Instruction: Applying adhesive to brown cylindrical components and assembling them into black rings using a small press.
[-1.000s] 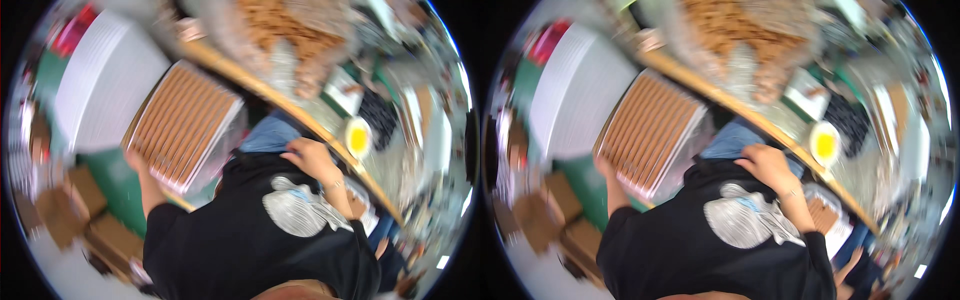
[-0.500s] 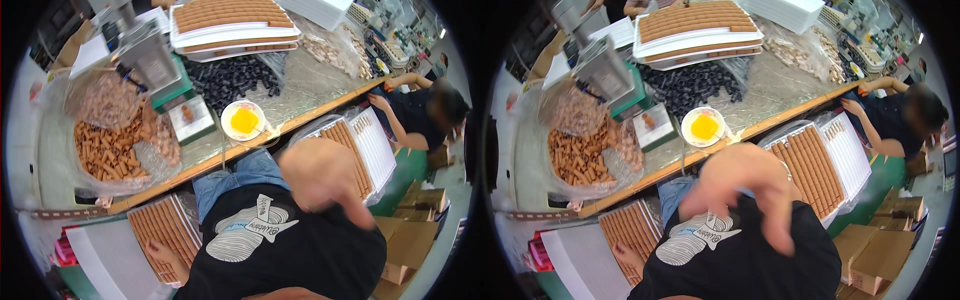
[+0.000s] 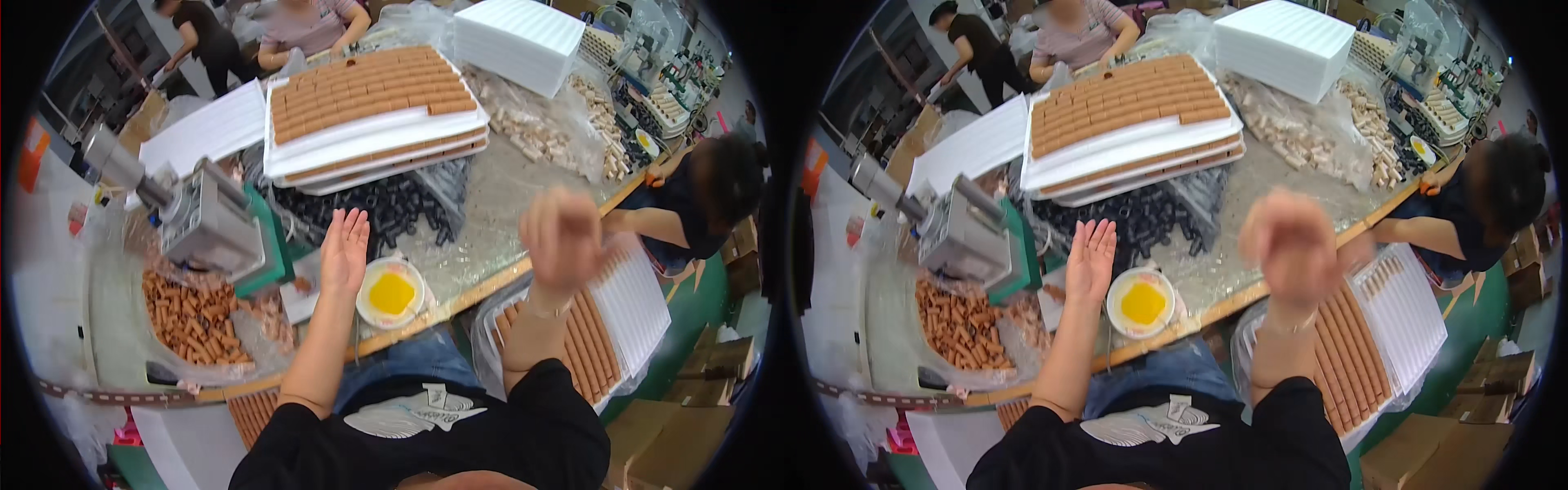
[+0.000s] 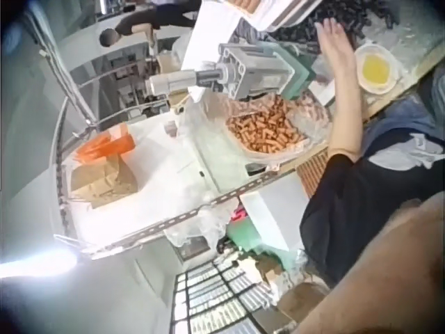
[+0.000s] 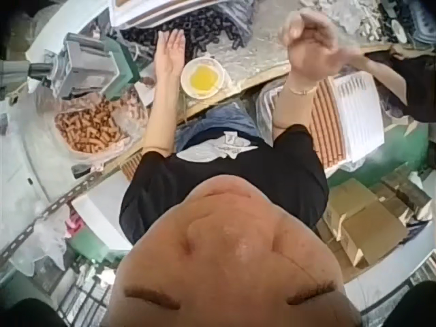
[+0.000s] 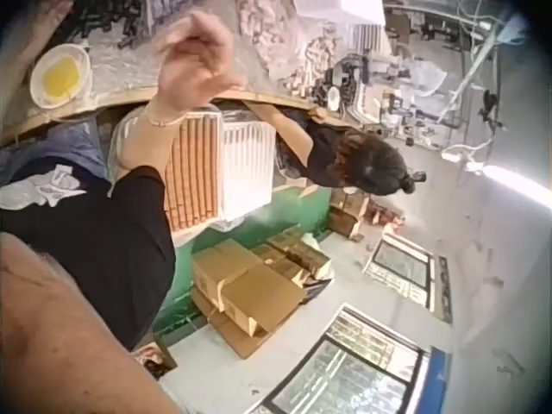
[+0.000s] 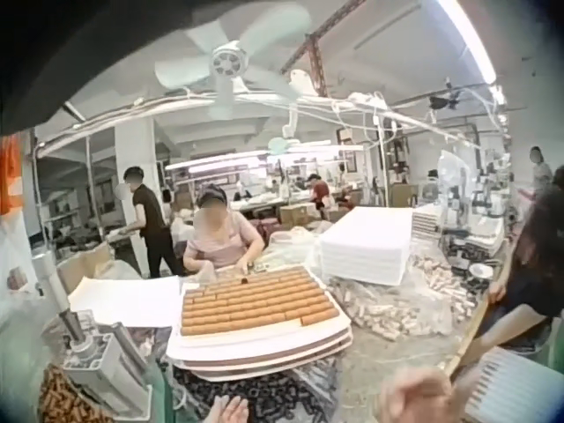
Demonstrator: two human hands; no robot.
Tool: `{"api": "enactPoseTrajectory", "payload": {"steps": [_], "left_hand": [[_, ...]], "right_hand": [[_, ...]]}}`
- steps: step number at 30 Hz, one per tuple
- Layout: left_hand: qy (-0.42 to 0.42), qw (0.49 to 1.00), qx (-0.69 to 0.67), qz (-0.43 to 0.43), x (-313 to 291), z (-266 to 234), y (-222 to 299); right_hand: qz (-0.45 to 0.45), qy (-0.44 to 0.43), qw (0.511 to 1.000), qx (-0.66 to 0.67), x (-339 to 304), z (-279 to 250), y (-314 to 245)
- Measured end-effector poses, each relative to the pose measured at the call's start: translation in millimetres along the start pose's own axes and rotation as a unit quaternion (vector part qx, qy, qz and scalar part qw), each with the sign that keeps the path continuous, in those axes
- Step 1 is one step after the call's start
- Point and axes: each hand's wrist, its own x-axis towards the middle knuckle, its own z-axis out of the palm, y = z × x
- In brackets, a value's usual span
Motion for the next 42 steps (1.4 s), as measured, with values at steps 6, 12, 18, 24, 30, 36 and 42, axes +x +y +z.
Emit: {"api": "enactPoseTrajectory", "payload": {"steps": [6, 12, 18, 24, 30, 36, 42], "left_hand": [[0.024, 0.972, -0.182, -0.145, 79, 7, -9], [0.075, 0.987, -0.071, -0.126, 105, 34, -20], [0.158, 0.98, -0.035, -0.113, 115, 44, 1], [0.156, 0.986, -0.017, -0.056, 127, 40, 0], [0.181, 0.983, -0.041, 0.0, 149, 29, 21], [0.209, 0.977, -0.025, 0.032, 156, 22, 37], [0.218, 0.975, -0.02, 0.026, 149, 26, 27]], "right_hand": [[0.292, 0.359, 0.87, -0.171, 11, -213, 129], [0.259, 0.39, 0.878, -0.097, 17, -286, 227], [0.293, 0.385, 0.874, -0.036, 56, -250, 234], [0.291, 0.32, 0.901, 0.018, 55, -228, 228], [0.314, 0.323, 0.893, 0.013, 59, -212, 251], [0.328, 0.298, 0.888, -0.121, 61, -211, 254], [0.298, 0.364, 0.787, -0.399, 46, -345, 273]]}}
